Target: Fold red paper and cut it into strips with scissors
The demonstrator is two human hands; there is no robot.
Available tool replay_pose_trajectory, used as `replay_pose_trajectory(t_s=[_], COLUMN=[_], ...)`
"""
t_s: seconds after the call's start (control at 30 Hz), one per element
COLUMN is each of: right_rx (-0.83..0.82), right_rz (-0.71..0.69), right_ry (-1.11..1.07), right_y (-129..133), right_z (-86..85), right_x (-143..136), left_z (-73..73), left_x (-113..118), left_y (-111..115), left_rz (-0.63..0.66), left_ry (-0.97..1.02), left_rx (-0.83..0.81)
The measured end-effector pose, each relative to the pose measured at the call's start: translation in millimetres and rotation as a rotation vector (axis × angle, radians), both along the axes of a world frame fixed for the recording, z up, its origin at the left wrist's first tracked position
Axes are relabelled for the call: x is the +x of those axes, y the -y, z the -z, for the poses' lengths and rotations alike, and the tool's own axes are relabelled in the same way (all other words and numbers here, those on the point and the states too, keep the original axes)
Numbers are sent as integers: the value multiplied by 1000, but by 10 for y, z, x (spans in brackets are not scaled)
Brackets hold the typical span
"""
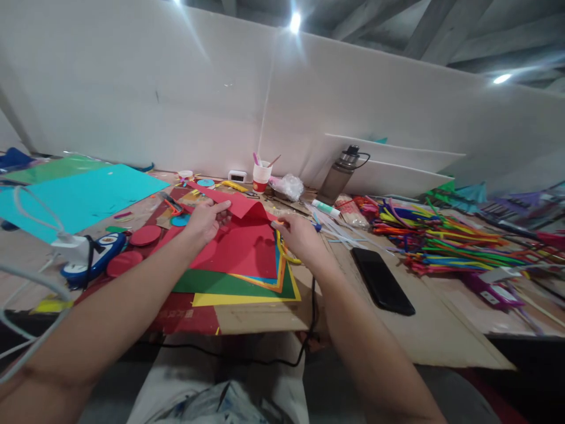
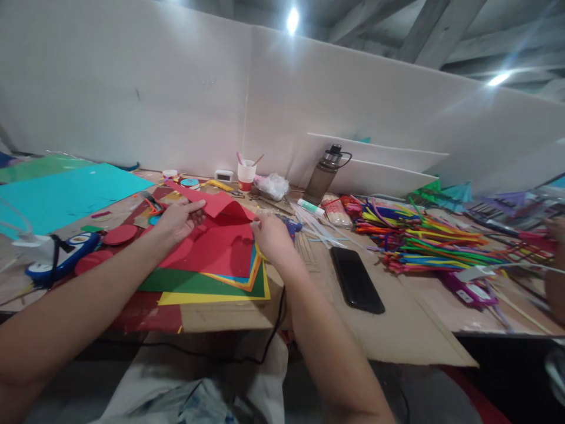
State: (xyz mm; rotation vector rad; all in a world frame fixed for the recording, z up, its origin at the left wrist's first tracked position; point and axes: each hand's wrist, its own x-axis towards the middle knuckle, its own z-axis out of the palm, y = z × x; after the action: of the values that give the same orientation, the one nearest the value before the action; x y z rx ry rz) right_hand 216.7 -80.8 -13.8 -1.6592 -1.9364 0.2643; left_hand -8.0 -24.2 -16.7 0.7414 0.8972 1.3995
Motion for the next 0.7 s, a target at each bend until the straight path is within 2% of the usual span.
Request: replay_pose_trajectory(t_s=[0.1,0.2,0.33,0.5,0.57,0.63,0.7], right_rx=[-101,-235,-209,-265,-225,-162,-167], right_rz=[94,47,58,70,84,45,-24], right_ry=[426,567,637,414,267,63,-237], right_y=[81,154,150,45,9,-15,-24], right_z=[-9,49,141,89,37,3,-5], right_x=[147,175,114,184,265,337,368], left_z=[-16,-40,-36,-21,-33,-45,-51], left_x=[27,55,74,28,-11,-45,-65], left_y=[17,24,-22,-123,-155,-174,-179], left_rz=[31,61,120,176,189,196,206], left_ry=[0,22,30,32,29,19,18], left_rx=[9,37,65,104,136,156,162])
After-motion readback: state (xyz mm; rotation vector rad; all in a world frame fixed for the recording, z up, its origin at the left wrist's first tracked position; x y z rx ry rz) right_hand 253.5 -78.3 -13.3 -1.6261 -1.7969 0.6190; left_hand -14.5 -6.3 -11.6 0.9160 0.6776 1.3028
